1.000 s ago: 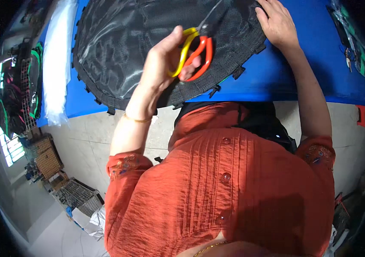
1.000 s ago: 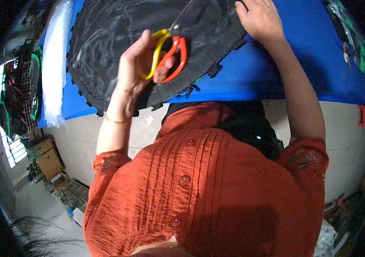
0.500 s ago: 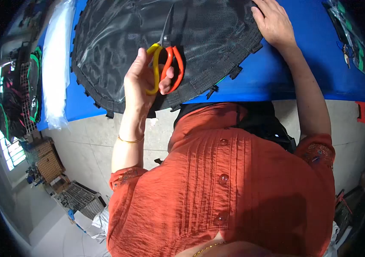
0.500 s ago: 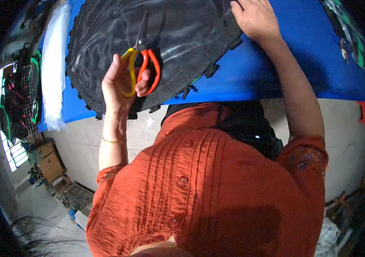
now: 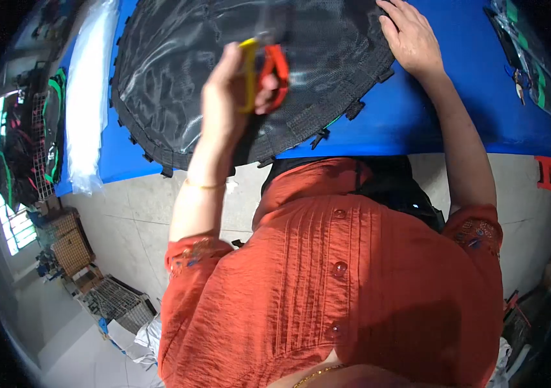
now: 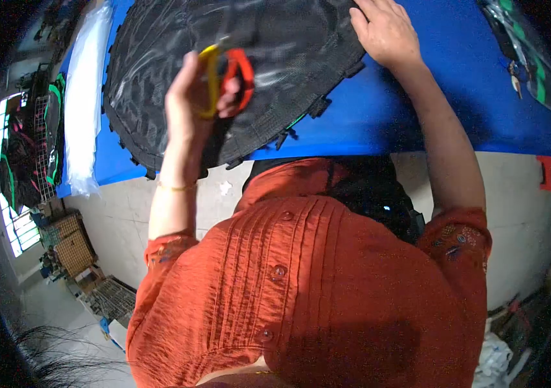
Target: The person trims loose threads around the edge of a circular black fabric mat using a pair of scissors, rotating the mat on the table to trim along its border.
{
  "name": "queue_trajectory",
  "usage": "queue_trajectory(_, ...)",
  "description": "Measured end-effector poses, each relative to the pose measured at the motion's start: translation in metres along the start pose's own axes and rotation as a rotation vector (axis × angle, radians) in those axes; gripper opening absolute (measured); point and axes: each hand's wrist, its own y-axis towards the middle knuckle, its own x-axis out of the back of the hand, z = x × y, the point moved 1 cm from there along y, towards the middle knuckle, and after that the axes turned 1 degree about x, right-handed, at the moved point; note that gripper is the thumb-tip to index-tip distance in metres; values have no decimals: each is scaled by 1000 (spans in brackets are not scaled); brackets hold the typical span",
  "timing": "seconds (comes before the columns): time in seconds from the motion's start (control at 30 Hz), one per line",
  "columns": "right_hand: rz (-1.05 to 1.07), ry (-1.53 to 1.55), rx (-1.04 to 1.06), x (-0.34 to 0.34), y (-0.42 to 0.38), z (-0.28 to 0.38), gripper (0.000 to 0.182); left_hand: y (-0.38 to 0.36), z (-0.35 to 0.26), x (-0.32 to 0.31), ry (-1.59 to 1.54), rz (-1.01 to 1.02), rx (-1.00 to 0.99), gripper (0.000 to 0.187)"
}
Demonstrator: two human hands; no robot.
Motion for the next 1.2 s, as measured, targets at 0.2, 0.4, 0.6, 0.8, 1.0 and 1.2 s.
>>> queue_trajectory(0.2,-10,-27,22,-2,2,2,39,-20,-10,34,-66,-149,-23,59)
queue_trajectory(0.4,-15,-14,19,-2,2,0,38,25,7,-34,-94,140,-15,58)
queue_trajectory(0.6,-18,-9,15,-1,2,1,38,0,1,-7,-77,56,37,57)
queue_trajectory(0.8,-35,-14,38,-1,2,2,36,-20,-2,38,-172,-81,-7,58)
queue_trajectory(1.0,-44,-13,49,-1,1,1,37,28,10,-29,-99,113,-46,59)
queue_trajectory(1.2,-21,-6,22,-1,1,0,38,7,4,-29,-94,48,0,55)
